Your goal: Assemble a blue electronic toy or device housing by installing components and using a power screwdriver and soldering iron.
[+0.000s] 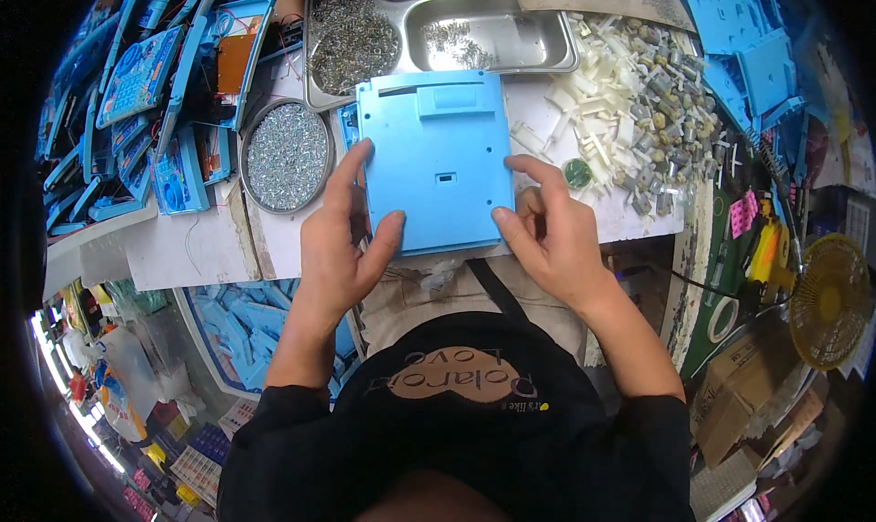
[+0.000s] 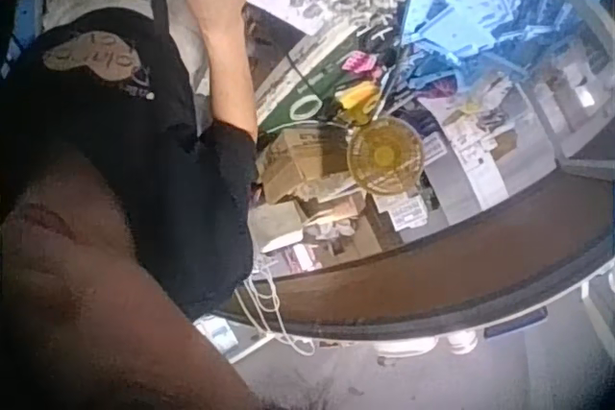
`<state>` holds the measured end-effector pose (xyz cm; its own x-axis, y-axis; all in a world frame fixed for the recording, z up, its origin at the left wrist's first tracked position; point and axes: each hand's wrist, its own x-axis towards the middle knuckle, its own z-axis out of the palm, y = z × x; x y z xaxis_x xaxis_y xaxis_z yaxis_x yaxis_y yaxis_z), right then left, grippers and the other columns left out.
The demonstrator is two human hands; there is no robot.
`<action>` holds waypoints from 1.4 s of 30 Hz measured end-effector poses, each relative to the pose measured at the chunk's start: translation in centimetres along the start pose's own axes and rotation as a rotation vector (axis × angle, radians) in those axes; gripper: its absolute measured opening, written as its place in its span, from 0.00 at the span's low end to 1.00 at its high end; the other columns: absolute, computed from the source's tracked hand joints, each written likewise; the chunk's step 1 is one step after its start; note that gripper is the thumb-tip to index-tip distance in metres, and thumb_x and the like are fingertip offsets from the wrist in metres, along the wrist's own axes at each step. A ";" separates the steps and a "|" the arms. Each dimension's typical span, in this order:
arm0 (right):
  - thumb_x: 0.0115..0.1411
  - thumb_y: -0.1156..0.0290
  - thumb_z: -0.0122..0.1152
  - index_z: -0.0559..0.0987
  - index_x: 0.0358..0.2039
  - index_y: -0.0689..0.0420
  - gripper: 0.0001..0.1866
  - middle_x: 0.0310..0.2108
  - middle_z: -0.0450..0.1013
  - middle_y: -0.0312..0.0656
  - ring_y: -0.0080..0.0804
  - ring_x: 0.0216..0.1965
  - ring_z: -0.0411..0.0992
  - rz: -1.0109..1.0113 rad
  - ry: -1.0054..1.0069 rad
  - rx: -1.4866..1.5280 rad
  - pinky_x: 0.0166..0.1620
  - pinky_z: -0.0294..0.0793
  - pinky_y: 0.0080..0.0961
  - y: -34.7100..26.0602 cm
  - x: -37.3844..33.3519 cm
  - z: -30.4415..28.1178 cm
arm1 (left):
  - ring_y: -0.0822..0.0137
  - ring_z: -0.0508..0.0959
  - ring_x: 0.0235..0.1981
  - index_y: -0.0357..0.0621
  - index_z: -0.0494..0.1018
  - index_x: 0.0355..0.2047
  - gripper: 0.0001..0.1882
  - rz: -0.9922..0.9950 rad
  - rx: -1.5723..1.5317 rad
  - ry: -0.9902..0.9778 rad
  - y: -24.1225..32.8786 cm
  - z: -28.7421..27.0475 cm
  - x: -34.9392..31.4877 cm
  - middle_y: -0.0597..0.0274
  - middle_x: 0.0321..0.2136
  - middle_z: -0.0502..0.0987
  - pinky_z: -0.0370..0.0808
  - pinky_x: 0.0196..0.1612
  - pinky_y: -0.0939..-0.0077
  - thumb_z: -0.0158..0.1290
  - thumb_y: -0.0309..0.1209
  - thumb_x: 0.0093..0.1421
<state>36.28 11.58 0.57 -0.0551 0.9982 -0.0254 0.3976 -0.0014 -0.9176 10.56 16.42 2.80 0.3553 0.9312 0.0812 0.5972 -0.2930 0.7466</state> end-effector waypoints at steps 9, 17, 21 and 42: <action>0.64 0.72 0.64 0.71 0.58 0.59 0.23 0.16 0.64 0.39 0.27 0.18 0.64 -0.049 -0.178 -0.211 0.24 0.60 0.26 -1.0 3.0 -0.5 | 0.71 0.71 0.18 0.33 0.58 0.69 0.40 -0.121 -0.101 0.060 -1.1 0.8 -1.9 0.65 0.18 0.68 0.68 0.23 0.75 0.62 0.33 0.60; 0.63 0.71 0.64 0.72 0.64 0.57 0.28 0.25 0.75 0.49 0.45 0.25 0.75 -0.263 -0.194 -0.434 0.31 0.73 0.35 -1.2 2.9 0.2 | 0.75 0.66 0.16 0.31 0.63 0.67 0.36 -0.196 -0.047 0.167 -0.8 1.4 -3.1 0.67 0.16 0.65 0.65 0.22 0.78 0.62 0.29 0.61; 0.63 0.72 0.63 0.70 0.67 0.57 0.31 0.27 0.76 0.49 0.46 0.27 0.76 -0.322 -0.261 -0.500 0.33 0.74 0.34 -1.4 3.7 -0.1 | 0.75 0.65 0.16 0.30 0.63 0.67 0.34 -0.247 -0.080 0.155 -0.9 1.9 -4.0 0.67 0.15 0.64 0.65 0.22 0.79 0.60 0.27 0.62; 0.60 0.71 0.69 0.75 0.62 0.59 0.29 0.20 0.71 0.41 0.31 0.19 0.69 -0.146 -0.211 -0.192 0.27 0.68 0.27 0.6 6.6 -4.6 | 0.57 0.77 0.24 0.40 0.76 0.43 0.15 0.272 0.457 0.364 -4.8 -4.1 5.3 0.60 0.26 0.74 0.74 0.30 0.65 0.64 0.28 0.57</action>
<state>40.35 18.45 1.72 -0.3048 0.9524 0.0014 0.5362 0.1729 -0.8262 6.65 23.62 2.36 0.3185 0.8010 0.5069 0.7950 -0.5170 0.3174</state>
